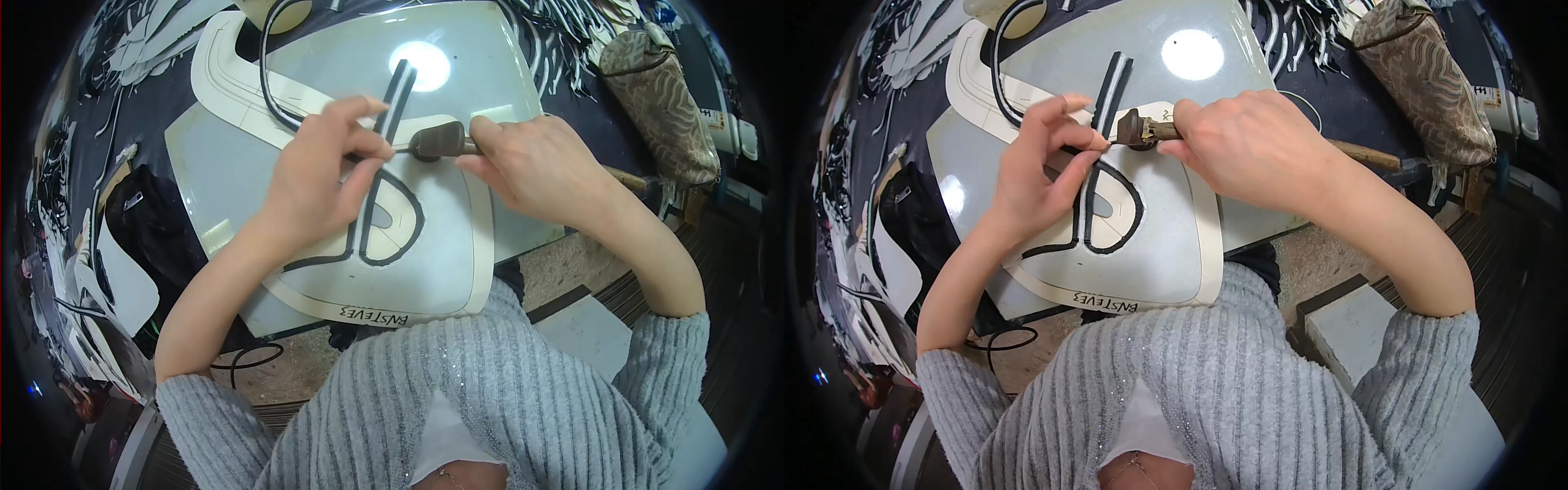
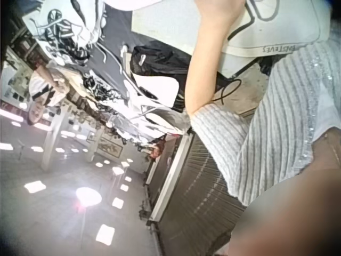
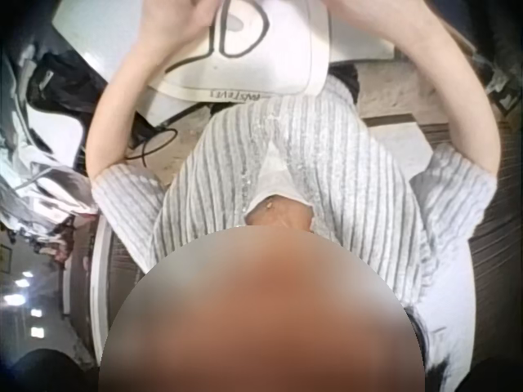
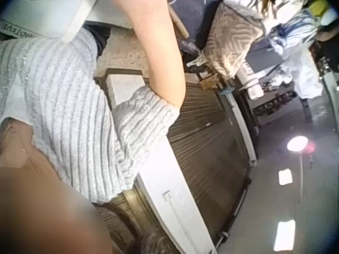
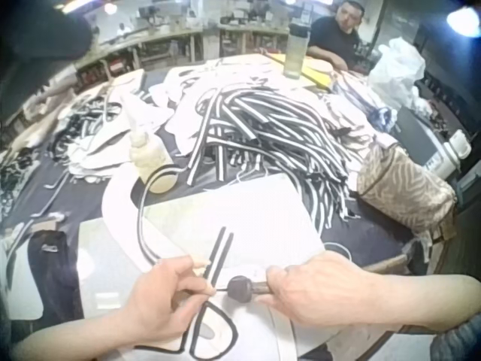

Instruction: Attaching and hammering reinforcement strips onto shoe upper components.

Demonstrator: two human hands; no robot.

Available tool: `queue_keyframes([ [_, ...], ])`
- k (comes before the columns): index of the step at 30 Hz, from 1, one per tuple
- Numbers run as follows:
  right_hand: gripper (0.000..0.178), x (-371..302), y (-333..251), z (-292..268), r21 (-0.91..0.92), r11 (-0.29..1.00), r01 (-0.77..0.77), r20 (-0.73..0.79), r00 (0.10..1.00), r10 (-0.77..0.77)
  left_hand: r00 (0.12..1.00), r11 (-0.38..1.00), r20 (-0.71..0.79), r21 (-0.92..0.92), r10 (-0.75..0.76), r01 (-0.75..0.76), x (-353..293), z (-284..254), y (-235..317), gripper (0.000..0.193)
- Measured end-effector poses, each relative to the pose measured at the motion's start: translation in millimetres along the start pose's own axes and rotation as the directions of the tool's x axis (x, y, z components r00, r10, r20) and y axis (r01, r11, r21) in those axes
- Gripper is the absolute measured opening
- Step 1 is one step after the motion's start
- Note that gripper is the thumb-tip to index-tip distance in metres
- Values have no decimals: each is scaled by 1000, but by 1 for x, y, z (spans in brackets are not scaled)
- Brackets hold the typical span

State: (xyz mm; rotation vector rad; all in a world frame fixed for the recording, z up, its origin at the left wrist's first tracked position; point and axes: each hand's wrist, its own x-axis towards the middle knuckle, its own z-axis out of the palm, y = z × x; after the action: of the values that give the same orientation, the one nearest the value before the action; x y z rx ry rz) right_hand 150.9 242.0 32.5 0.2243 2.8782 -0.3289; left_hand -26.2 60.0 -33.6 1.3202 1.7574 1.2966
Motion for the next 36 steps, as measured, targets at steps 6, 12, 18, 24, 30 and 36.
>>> queue_keyframes([
  [6, 37, 8, -7, -6, 57, 997, 43, -196, 980, -31, 865, 786, 103, 375, 491, -491, 0, -2, -11, 51],
  [12, 37, 8, -12, -10, 64, 996, 57, -135, 990, -48, 850, 767, 95, 386, 519, -512, -1, -1, -9, 51],
  [18, 38, 5, -11, 7, 56, 998, 9, -25, 1000, -7, 862, 775, 73, 405, 502, -485, -6, -1, -6, 50],
  [24, 38, 2, -9, 16, 96, 995, 21, -104, 994, -11, 984, 898, -178, 434, 6, 73, -37, 13, 28, 71],
  [30, 38, 3, -11, 15, 74, 997, 7, -86, 996, -1, 972, 802, -234, 579, -8, 146, -41, 8, 43, 69],
  [36, 38, 3, -8, 17, 73, 997, 23, -125, 992, -14, 973, 638, 174, 735, 152, -230, -51, -16, 34, 64],
])
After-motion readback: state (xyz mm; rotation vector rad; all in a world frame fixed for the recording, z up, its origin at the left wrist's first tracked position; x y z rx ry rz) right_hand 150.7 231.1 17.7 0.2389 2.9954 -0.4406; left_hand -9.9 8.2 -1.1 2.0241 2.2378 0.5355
